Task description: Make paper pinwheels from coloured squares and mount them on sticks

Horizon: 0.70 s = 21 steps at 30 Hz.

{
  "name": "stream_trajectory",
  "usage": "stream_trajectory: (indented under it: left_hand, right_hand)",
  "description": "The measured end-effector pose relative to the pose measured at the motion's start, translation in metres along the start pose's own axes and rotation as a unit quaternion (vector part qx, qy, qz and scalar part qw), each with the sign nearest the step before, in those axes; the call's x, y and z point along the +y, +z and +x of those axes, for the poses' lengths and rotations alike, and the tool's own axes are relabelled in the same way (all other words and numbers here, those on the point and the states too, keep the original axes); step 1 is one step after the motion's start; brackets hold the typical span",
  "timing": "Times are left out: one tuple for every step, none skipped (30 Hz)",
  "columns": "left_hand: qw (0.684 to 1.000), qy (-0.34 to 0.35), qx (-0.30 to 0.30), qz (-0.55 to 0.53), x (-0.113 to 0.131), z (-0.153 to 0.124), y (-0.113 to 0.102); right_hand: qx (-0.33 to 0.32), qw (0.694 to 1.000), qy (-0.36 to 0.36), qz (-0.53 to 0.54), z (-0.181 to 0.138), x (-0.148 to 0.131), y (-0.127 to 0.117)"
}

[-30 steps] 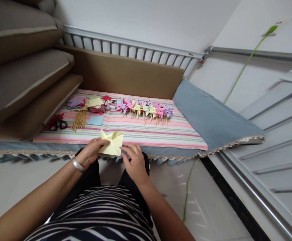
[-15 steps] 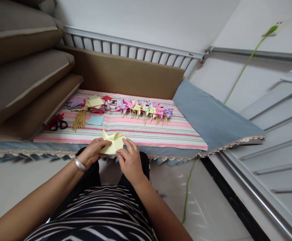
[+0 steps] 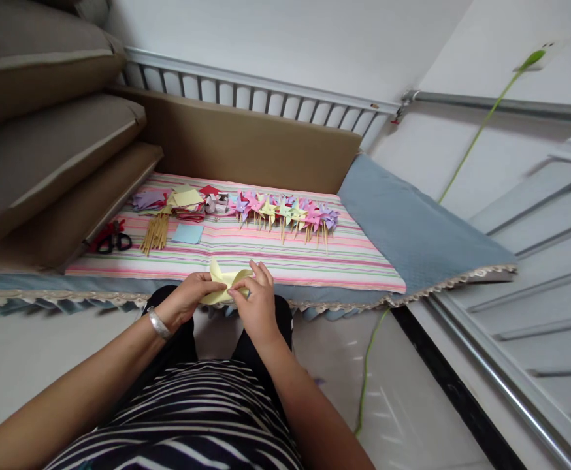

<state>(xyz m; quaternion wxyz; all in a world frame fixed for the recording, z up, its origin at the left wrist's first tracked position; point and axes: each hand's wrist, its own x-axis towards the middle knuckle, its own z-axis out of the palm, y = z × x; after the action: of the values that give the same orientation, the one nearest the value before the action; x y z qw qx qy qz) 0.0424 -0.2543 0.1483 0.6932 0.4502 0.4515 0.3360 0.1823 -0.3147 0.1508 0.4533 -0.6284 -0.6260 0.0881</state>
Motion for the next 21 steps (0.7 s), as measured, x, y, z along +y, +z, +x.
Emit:
stream_trajectory:
  left_hand:
    - [1.0,0.002,-0.004,0.001,0.0002,-0.0001,-0.0002]
    - [1.0,0.002,-0.007,0.002,0.0004,-0.0001,-0.0005]
    - [1.0,0.001,-0.009,0.004,0.0007,-0.0002,-0.0007]
    - [1.0,0.0,-0.012,0.005,0.001,-0.0003,-0.0009]
    - [1.0,-0.001,-0.015,0.006,0.0014,-0.0004,-0.0009]
    - [1.0,-0.002,-0.019,0.007,0.0018,-0.0006,-0.0009]
    - [1.0,-0.003,-0.023,0.008,0.0023,-0.0007,-0.0007]
    - [1.0,-0.003,-0.026,0.009,0.0027,-0.001,-0.0005]
    - [1.0,-0.003,-0.028,0.011,0.0032,-0.0013,-0.0002]
    - [0.999,-0.002,-0.031,0.012,0.0037,-0.0016,0.0]
    - [0.999,-0.003,-0.032,0.012,0.0041,-0.0021,0.0002]
    - [0.999,-0.004,-0.034,0.012,0.0046,-0.0026,0.0004]
    - [0.999,-0.006,-0.036,0.011,0.005,-0.0032,0.0005]
    - [0.999,-0.009,-0.038,0.011,0.0054,-0.0038,0.0004]
    - [0.999,-0.011,-0.041,0.009,0.0058,-0.0044,0.0004]
    - [0.999,-0.012,-0.043,0.008,0.0062,-0.005,0.0003]
    - [0.999,-0.012,-0.044,0.007,0.0064,-0.0055,0.0001]
    - [0.999,-0.011,-0.045,0.006,0.0066,-0.0059,0.0]
    - [0.999,-0.009,-0.045,0.004,0.0066,-0.0062,-0.0001]
    - [0.999,-0.007,-0.044,0.003,0.0065,-0.0062,-0.0001]
    - [0.999,-0.006,-0.043,0.002,0.0063,-0.0062,-0.0002]
  right_hand:
    - [0.003,1.0,-0.005,-0.004,0.0002,0.0003,0.0004]
    - [0.004,1.0,-0.01,-0.008,0.0004,0.0005,0.0005]
    - [0.004,1.0,-0.014,-0.01,0.0006,0.0006,0.0004]
    - [0.002,1.0,-0.019,-0.013,0.0009,0.0006,0.0002]
    - [0.0,1.0,-0.023,-0.015,0.0012,0.0005,-0.0002]
    - [-0.003,0.999,-0.027,-0.017,0.0015,0.0003,-0.0006]
    - [-0.005,0.999,-0.032,-0.02,0.0018,0.0001,-0.001]
    - [-0.007,0.999,-0.037,-0.022,0.0021,-0.0001,-0.0013]
    - [-0.008,0.999,-0.041,-0.024,0.0023,-0.0003,-0.0014]
    - [-0.008,0.999,-0.044,-0.025,0.0026,-0.0005,-0.0014]
    - [-0.008,0.999,-0.047,-0.026,0.0028,-0.0006,-0.0014]
    - [-0.008,0.998,-0.048,-0.027,0.003,-0.0007,-0.0012]
    - [-0.009,0.998,-0.048,-0.028,0.0031,-0.0009,-0.001]
    - [-0.011,0.998,-0.047,-0.029,0.0032,-0.0011,-0.0007]
    - [-0.013,0.998,-0.046,-0.032,0.0032,-0.0013,-0.0006]
    - [-0.016,0.998,-0.045,-0.034,0.0032,-0.0016,-0.0005]
    - [-0.019,0.998,-0.044,-0.037,0.0032,-0.002,-0.0005]
    - [-0.022,0.998,-0.044,-0.039,0.0032,-0.0025,-0.0006]
    - [-0.024,0.998,-0.043,-0.04,0.0032,-0.0029,-0.0009]
    - [-0.025,0.998,-0.043,-0.041,0.0032,-0.0034,-0.0012]
    - [-0.026,0.998,-0.043,-0.042,0.0032,-0.0039,-0.0015]
